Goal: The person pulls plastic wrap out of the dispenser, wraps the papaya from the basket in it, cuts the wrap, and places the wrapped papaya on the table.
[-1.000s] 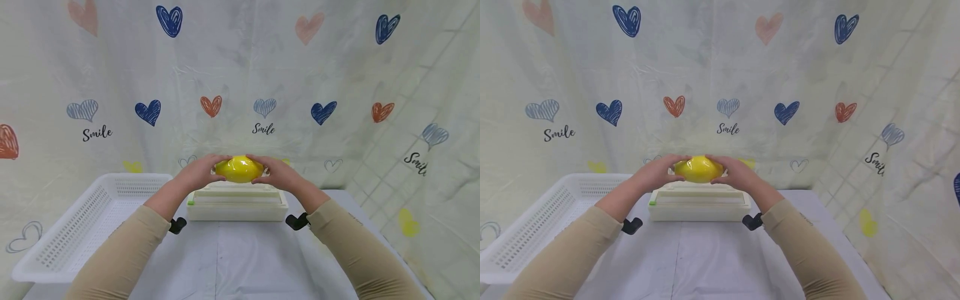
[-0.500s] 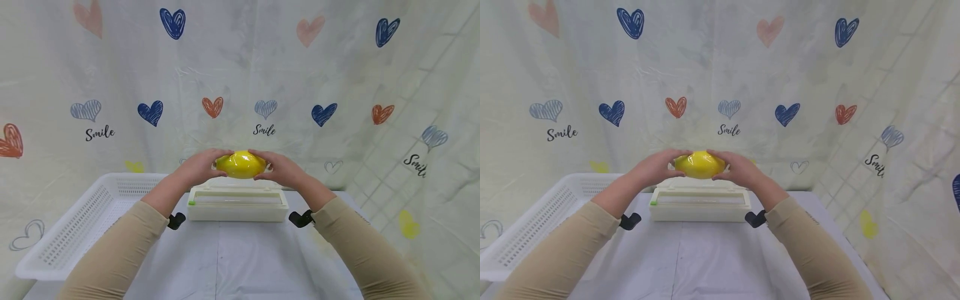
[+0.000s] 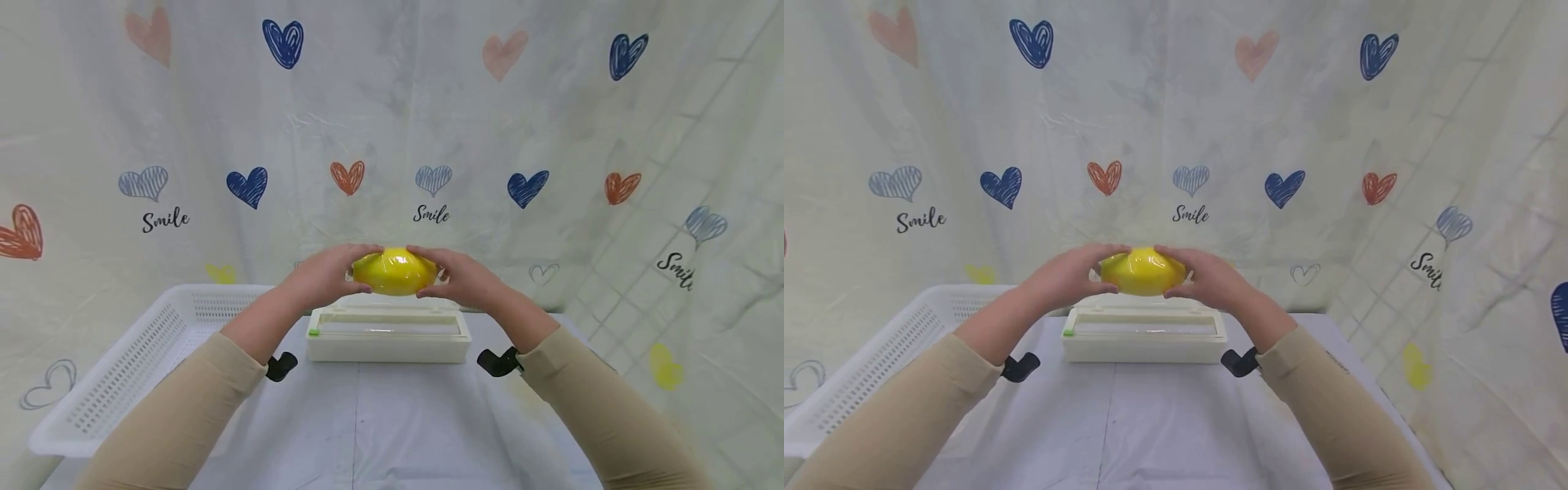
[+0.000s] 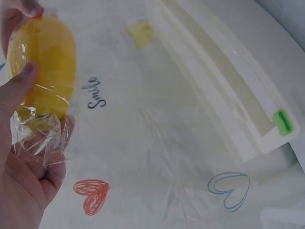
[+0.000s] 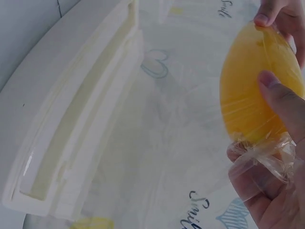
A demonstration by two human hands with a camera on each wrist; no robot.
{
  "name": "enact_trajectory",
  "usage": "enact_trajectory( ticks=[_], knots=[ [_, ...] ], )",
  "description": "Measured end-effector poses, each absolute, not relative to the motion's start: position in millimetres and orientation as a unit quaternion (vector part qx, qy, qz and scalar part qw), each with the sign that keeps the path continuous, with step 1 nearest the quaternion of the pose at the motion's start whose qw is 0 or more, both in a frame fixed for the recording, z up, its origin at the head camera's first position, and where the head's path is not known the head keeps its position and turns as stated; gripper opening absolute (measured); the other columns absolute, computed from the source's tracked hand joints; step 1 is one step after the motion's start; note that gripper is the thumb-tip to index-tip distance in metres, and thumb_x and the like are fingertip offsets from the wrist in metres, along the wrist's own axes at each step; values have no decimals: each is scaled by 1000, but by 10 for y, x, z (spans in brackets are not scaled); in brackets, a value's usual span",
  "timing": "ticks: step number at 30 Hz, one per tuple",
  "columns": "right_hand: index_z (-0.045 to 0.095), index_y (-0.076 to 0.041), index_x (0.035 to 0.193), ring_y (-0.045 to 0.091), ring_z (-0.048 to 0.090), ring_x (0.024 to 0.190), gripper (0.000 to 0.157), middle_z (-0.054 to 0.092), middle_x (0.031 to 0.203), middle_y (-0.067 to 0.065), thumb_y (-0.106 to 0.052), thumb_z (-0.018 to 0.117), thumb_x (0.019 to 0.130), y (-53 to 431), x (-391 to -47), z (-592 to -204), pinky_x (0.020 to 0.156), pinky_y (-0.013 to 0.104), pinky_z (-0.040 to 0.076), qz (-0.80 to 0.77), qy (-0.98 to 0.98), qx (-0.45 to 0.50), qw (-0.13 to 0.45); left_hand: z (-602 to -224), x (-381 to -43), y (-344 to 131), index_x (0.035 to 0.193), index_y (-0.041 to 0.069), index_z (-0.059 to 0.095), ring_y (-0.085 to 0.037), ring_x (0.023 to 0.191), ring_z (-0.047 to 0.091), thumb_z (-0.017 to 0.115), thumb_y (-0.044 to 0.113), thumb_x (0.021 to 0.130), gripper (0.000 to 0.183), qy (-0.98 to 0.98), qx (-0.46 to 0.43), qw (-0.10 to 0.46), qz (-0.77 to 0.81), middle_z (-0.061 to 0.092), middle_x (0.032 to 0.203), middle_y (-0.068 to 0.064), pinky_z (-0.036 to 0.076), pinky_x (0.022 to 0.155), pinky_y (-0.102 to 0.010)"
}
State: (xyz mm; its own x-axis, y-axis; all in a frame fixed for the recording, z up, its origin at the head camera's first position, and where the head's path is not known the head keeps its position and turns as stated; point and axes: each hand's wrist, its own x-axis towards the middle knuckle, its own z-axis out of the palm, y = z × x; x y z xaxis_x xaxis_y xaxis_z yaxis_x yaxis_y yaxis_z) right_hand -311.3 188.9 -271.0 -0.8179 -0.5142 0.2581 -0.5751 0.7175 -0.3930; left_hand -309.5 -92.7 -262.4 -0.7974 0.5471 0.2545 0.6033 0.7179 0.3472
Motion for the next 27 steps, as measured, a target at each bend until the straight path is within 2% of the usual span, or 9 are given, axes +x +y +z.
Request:
enact_trajectory(
  ticks=[4, 9, 15, 18, 22, 27],
  knots=[
    [41, -32, 152, 18, 57, 104, 79, 55, 141, -2, -35, 80, 83, 1917, -3006, -2757, 87, 41, 55, 228, -923, 304, 61, -2700, -3000, -925, 148, 33, 46, -23, 131, 50, 79, 34, 85, 71, -921, -316, 70, -217, 49, 147, 6, 47, 102, -46],
    [42, -30, 152, 17, 57, 100, 79, 56, 139, -3, -35, 81, 83, 1931, -2845, -2884, 86, 41, 55, 238, -920, 309, 41, -2861, -2839, -939, 146, 34, 47, -21, 120, 57, 77, 38, 87, 66, -924, -310, 51, -218, 51, 146, 6, 51, 97, -42],
    [43, -30, 151, 15, 58, 93, 79, 58, 136, -3, -37, 81, 82, 1937, -2652, -3120, 81, 30, 53, 248, -920, 304, 10, -3121, -2619, -952, 145, 38, 49, -17, 105, 60, 76, 41, 86, 64, -928, -291, 20, -231, 55, 140, 8, 54, 87, -34],
    [44, -31, 150, 16, 59, 91, 78, 59, 133, -4, -38, 81, 81, 1936, -2561, -3273, 80, 30, 53, 264, -920, 291, -15, -3283, -2519, -954, 144, 38, 50, -17, 101, 60, 76, 41, 86, 63, -928, -284, 5, -241, 57, 137, 9, 53, 83, -32],
    [44, -31, 150, 17, 59, 90, 78, 59, 130, -6, -39, 80, 82, 1923, -2467, -3501, 78, 32, 52, 287, -917, 272, -53, -3538, -2419, -964, 143, 35, 51, -16, 101, 60, 75, 44, 87, 62, -926, -279, -9, -255, 59, 136, 9, 53, 85, -36],
    [46, -29, 149, 16, 59, 86, 77, 61, 126, -4, -39, 80, 82, 1918, -2441, -3719, 73, 32, 53, 318, -910, 251, -88, -3826, -2382, -971, 147, 34, 46, -20, 116, 58, 76, 43, 86, 69, -920, -289, -6, -263, 49, 146, 3, 52, 94, -42]
  ],
)
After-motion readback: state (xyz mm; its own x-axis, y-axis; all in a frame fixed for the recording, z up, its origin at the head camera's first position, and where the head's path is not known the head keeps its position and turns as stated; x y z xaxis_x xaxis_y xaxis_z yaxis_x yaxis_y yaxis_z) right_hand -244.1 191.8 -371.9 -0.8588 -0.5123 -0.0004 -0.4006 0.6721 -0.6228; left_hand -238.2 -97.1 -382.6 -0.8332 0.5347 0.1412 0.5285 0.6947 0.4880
